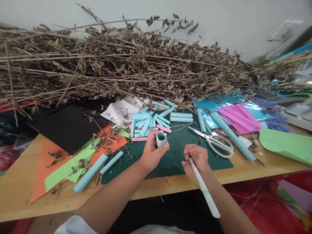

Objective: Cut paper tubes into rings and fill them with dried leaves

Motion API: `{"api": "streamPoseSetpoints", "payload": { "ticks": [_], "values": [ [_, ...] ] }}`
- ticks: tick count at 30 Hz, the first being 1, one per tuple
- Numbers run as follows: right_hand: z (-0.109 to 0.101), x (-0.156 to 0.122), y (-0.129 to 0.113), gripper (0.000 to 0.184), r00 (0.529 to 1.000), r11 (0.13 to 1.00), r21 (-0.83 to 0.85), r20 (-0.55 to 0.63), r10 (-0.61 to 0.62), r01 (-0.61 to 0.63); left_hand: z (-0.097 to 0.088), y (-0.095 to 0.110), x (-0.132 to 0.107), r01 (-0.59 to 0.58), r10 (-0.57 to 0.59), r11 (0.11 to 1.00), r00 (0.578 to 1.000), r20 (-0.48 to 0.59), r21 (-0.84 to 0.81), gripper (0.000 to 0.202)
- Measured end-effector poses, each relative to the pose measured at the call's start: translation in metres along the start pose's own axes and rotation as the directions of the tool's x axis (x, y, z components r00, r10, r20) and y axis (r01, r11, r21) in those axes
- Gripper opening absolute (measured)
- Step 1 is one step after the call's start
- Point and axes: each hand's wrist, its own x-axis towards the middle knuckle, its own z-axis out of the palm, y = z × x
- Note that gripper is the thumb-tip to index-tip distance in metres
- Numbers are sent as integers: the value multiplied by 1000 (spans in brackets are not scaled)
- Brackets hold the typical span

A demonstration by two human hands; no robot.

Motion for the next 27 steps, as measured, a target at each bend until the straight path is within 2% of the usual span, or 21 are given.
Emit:
{"api": "streamPoseSetpoints", "payload": {
  "ticks": [3,6,8,11,13,17,19,20,22,24,25,27],
  "values": [
    [-22,7,2,31,996,996,-83,88,-9,17,1,-2,-6,-12,3,989,998,59,148,16],
    [-45,20,-9,23,970,968,-245,218,105,-49,2,-2,-14,-86,43,963,985,168,254,14],
    [-57,29,-23,14,941,901,-428,268,205,-74,3,-1,-16,-132,55,948,964,260,289,15],
    [-72,40,-41,13,926,805,-592,314,211,17,4,2,-17,-143,33,933,948,317,331,15],
    [-81,46,-49,16,916,813,-578,364,170,78,4,3,-15,-140,27,931,947,320,337,14],
    [-97,51,-58,12,893,893,-423,447,55,157,2,2,-12,-129,23,941,947,321,313,15],
    [-100,51,-63,7,910,931,-330,415,-5,156,1,0,-12,-113,14,943,953,303,314,17],
    [-100,51,-66,6,937,951,-277,347,-31,134,1,0,-11,-110,13,942,955,295,317,18],
    [-94,50,-74,5,996,987,-156,86,-35,48,1,-1,-11,-123,25,938,957,290,325,19],
    [-86,50,-81,5,985,1000,-28,-175,8,-13,1,-2,-10,-157,53,932,950,308,327,19],
    [-82,50,-84,5,980,1000,19,-199,1,2,2,-2,-10,-177,70,928,946,316,326,20],
    [-75,53,-86,7,989,992,88,-126,-79,91,2,-3,-9,-215,102,919,940,327,331,20]
  ]
}}
